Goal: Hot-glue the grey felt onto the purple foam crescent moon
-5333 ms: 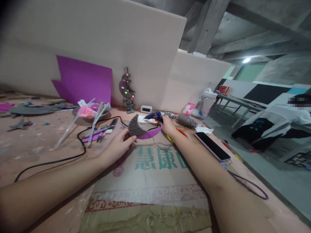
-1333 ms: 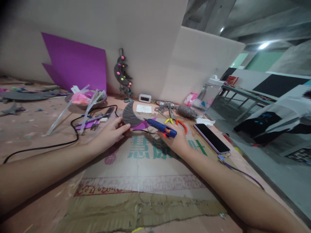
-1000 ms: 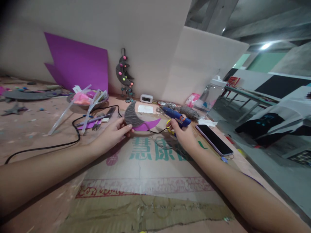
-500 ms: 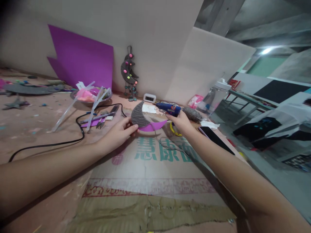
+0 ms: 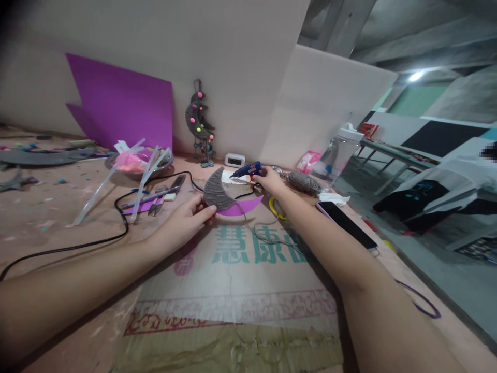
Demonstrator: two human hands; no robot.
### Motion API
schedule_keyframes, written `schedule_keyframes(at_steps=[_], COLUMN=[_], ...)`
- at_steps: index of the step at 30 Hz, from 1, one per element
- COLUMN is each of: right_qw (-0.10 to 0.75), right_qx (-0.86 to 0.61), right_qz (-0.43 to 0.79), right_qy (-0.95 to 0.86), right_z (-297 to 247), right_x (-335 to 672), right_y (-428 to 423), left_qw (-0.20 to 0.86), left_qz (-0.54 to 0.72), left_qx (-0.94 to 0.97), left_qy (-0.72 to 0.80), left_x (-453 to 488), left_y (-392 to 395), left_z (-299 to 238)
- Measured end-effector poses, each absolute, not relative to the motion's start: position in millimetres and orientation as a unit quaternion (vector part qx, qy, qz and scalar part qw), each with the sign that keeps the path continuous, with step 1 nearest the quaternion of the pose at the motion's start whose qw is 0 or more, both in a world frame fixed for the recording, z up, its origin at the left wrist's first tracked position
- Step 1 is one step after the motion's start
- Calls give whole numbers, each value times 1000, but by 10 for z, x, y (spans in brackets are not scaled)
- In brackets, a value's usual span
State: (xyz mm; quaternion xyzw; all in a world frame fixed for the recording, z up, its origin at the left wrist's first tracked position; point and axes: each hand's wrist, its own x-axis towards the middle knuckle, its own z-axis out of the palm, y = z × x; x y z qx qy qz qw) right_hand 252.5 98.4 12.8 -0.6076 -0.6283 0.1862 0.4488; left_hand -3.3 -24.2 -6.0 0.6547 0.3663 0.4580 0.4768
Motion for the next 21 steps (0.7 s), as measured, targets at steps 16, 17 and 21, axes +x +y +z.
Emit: schedule_keyframes(at_steps=[16, 17, 21], right_qw=[359, 334, 209], right_qx=[-514, -508, -487], right_qz=[565, 577, 537], right_qy=[-537, -544, -657], right_z=[212, 222, 370], right_x=[2101, 2111, 2229], right_y=[-482, -479, -477], left_qw=[486, 488, 488], left_qz=[497, 501, 500], left_qx=[612, 606, 597], left_qy=[376, 379, 393], left_x=[-40, -42, -47], left_y=[-269, -265, -248], left_z=[-23, -24, -37])
